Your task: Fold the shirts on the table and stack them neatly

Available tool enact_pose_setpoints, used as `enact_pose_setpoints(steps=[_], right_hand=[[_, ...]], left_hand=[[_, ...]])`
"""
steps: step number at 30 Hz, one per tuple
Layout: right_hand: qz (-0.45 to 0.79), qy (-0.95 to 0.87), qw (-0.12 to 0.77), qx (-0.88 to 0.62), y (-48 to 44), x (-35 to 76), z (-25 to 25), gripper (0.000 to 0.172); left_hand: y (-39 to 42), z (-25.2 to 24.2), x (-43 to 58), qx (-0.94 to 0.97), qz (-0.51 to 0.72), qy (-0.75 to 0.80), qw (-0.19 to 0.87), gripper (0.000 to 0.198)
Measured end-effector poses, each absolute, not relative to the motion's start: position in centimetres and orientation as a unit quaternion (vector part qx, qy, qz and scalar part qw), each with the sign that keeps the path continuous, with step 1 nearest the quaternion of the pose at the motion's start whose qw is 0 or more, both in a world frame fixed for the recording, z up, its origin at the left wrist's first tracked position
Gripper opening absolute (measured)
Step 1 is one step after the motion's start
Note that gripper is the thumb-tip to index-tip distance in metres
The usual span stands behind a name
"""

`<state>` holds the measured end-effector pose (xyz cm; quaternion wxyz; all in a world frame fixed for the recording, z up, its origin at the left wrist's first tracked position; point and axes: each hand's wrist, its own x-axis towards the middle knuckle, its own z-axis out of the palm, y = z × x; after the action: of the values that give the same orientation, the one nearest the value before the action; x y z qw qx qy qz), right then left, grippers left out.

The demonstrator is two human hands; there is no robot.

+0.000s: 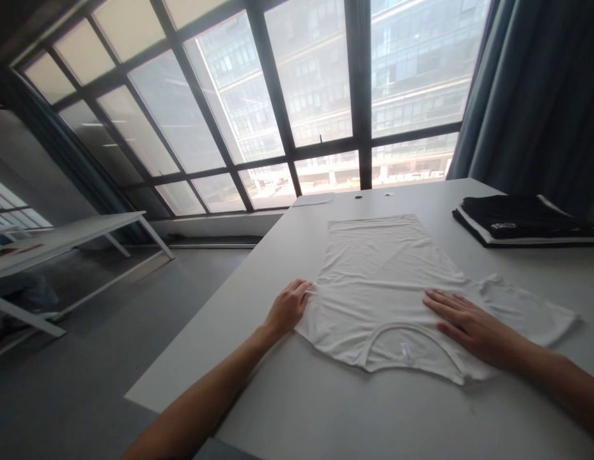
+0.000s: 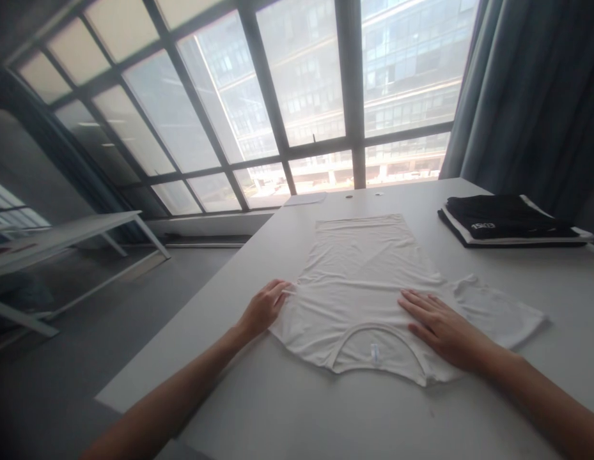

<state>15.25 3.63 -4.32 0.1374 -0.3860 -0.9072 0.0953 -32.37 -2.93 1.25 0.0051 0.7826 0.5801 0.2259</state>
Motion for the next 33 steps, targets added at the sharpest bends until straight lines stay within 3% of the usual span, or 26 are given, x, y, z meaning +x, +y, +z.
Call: enact_pose_setpoints(steps=[8, 14, 22, 28, 33], right_hand=[[0.087, -0.909, 0.146, -0.381, 3.8, 15.4, -4.5, 0.062], [0.086, -0.909, 0.149, -0.38, 3.6, 15.4, -4.3, 0.061], [0.122, -0.909, 0.123, -0.379, 2.6, 15.2, -3.1, 0.06], [0.11, -0.9, 0.137, -0.398, 2.5, 14.0, -1.8, 0.058], [0.056, -0.871, 0.155, -0.462, 3.0, 12.8, -1.7, 0.058]], left_hand=[[-5.8, 0.3, -34.9, 0.783, 0.029, 0.617, 0.076, 0.071], [-3.5, 1.5, -31.7, 0.791, 0.12, 0.599, 0.034, 0.059], [-1.6, 0.4, -32.4, 0.822, 0.027, 0.565, 0.064, 0.067], [1.9, 3.2, -27.3, 0.848, 0.096, 0.516, 0.07, 0.059], [4.6, 1.6, -22.1, 0.853, 0.114, 0.504, 0.068, 0.06]])
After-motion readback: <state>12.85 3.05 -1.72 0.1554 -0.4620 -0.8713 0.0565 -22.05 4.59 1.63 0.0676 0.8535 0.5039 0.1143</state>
